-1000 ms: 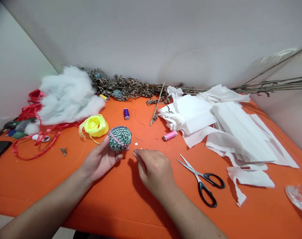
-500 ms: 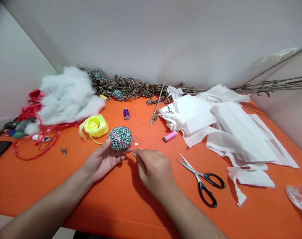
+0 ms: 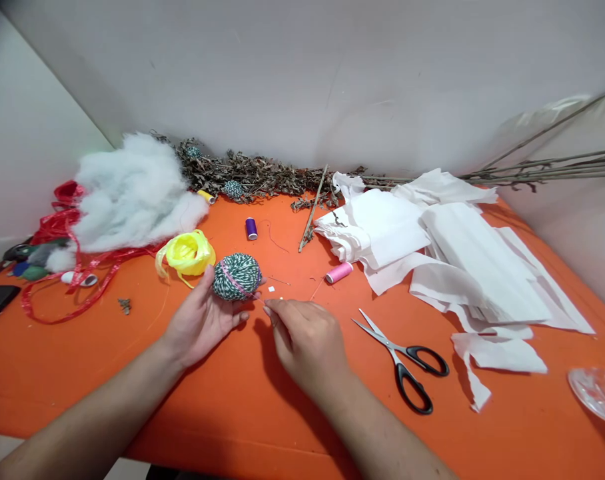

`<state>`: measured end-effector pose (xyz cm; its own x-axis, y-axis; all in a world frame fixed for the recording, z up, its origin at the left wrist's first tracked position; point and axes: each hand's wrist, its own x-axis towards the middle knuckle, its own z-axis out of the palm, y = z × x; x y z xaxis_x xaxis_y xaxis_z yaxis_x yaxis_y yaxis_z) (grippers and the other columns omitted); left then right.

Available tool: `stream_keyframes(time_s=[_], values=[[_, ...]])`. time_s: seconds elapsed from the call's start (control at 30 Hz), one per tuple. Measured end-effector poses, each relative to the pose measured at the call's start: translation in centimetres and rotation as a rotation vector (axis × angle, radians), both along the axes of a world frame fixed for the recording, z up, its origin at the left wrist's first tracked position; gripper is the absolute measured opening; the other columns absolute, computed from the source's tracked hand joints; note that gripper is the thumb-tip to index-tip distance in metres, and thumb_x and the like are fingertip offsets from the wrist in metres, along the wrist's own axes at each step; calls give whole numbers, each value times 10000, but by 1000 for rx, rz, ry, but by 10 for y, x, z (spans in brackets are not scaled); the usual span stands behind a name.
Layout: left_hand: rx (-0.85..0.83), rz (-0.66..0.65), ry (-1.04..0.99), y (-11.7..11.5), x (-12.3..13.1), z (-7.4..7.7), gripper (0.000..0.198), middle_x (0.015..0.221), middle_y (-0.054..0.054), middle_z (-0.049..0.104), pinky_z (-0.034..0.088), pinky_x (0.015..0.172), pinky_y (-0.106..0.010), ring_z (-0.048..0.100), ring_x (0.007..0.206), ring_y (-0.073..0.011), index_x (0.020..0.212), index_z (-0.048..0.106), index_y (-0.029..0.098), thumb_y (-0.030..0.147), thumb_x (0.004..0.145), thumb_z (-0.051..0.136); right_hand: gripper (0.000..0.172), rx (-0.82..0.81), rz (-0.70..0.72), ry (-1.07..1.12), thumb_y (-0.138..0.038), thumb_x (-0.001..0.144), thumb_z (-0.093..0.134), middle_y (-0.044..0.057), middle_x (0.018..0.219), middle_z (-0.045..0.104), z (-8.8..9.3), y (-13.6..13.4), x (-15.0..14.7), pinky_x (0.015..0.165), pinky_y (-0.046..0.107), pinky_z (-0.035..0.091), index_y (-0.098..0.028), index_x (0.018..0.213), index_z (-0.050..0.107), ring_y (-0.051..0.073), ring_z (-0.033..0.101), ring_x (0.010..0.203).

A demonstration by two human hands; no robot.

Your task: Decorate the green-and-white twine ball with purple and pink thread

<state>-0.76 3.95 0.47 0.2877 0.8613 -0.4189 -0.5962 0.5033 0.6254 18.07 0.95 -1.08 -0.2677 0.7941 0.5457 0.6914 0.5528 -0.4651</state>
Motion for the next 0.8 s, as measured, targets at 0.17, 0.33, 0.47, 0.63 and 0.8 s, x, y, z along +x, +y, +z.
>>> stream_keyframes(time_s=[0.17, 0.33, 0.47, 0.63, 0.8], values=[[-25, 112, -30, 3, 0, 0, 262, 931, -36, 692, 551, 566, -199, 665, 729, -123, 1038, 640, 211, 435, 947, 539, 130, -1, 5, -2, -110, 906, 556, 57, 833, 772, -2, 0, 0, 640, 291, 524, -169, 955, 662, 184, 722, 685], [-36, 143, -38, 5, -2, -3, 257, 941, -44, 689, 564, 578, -194, 671, 740, -121, 1042, 643, 193, 413, 947, 549, 126, -1, 3, -7, -119, 910, 559, 57, 830, 773, -2, 0, 0, 630, 285, 521, -173, 952, 665, 181, 723, 683], [-51, 149, -18, 6, -2, -3, 270, 967, -54, 695, 580, 591, -207, 689, 769, -141, 1075, 634, 195, 415, 928, 581, 142, 0, 2, -11, -124, 915, 541, 57, 807, 770, -1, 1, 0, 629, 285, 523, -178, 949, 669, 175, 716, 661], [-51, 148, -21, 6, -2, -2, 260, 947, -55, 701, 585, 569, -199, 696, 751, -140, 1078, 629, 190, 400, 935, 574, 154, -2, 1, -16, -122, 913, 535, 62, 833, 775, -2, 1, -1, 634, 283, 529, -183, 948, 672, 177, 724, 674], [-43, 138, -36, 5, -2, -2, 247, 958, -53, 702, 600, 579, -207, 703, 758, -142, 1078, 625, 188, 382, 963, 525, 155, -10, 5, -23, -117, 910, 537, 61, 820, 772, -5, 0, -1, 634, 283, 536, -174, 950, 675, 180, 723, 671]])
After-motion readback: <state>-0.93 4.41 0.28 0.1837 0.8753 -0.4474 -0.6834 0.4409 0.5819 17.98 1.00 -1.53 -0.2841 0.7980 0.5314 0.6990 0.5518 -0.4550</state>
